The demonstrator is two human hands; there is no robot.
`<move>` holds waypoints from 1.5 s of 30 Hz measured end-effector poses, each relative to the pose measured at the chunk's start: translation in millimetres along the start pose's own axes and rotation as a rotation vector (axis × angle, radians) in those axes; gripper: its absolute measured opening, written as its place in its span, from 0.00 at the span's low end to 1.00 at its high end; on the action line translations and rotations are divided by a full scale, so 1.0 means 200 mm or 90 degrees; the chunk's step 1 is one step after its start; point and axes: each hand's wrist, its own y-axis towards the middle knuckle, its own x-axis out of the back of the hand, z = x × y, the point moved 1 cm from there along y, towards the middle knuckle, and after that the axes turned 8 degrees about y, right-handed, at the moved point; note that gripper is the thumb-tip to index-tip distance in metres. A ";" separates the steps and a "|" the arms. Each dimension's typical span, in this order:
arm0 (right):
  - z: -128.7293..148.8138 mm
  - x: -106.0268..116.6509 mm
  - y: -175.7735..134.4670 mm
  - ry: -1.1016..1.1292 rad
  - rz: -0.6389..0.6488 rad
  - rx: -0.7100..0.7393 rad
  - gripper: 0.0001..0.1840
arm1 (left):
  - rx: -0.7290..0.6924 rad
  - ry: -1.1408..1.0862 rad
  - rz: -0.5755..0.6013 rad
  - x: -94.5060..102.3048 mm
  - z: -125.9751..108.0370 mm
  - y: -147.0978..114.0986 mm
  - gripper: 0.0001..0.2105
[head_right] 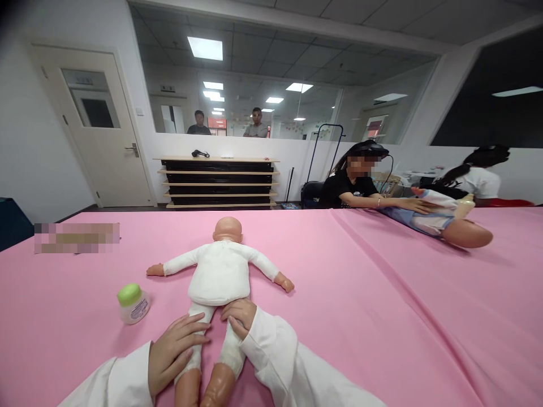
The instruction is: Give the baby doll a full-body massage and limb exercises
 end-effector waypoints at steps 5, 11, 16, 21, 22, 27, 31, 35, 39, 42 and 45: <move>0.00 0.00 0.00 -0.004 0.000 -0.012 0.23 | -0.004 0.000 -0.004 0.00 0.00 0.00 0.16; 0.02 0.01 0.01 0.017 0.002 -0.009 0.21 | -0.010 -0.003 -0.007 0.00 0.00 0.00 0.16; 0.02 0.01 0.01 0.031 -0.012 -0.017 0.21 | -0.003 -0.015 -0.005 -0.01 0.01 -0.01 0.16; 0.01 0.00 0.00 0.029 -0.016 -0.020 0.23 | -0.013 -0.051 -0.025 0.01 -0.01 -0.01 0.15; 0.01 0.00 0.00 0.031 -0.020 -0.018 0.23 | -0.027 -0.065 -0.032 0.02 -0.02 -0.01 0.14; -0.01 -0.01 -0.01 0.024 -0.005 -0.022 0.22 | -0.033 -0.200 -0.086 0.05 -0.07 -0.03 0.11; -0.01 -0.01 -0.01 0.023 -0.018 -0.007 0.23 | 0.092 -0.402 -0.127 0.04 -0.05 -0.07 0.13; -0.02 -0.02 -0.02 0.023 -0.011 -0.019 0.24 | 0.145 -0.560 -0.141 0.06 -0.01 -0.06 0.17; -0.05 -0.03 -0.04 -0.003 0.060 -0.053 0.29 | 0.096 -0.392 -0.139 0.07 0.01 -0.03 0.14; -0.08 -0.05 -0.05 -0.018 0.088 -0.070 0.32 | 0.082 -0.250 -0.060 0.04 0.00 -0.03 0.17; -0.09 -0.06 -0.05 -0.023 0.096 -0.078 0.32 | 0.051 -0.116 0.009 0.00 -0.02 -0.03 0.17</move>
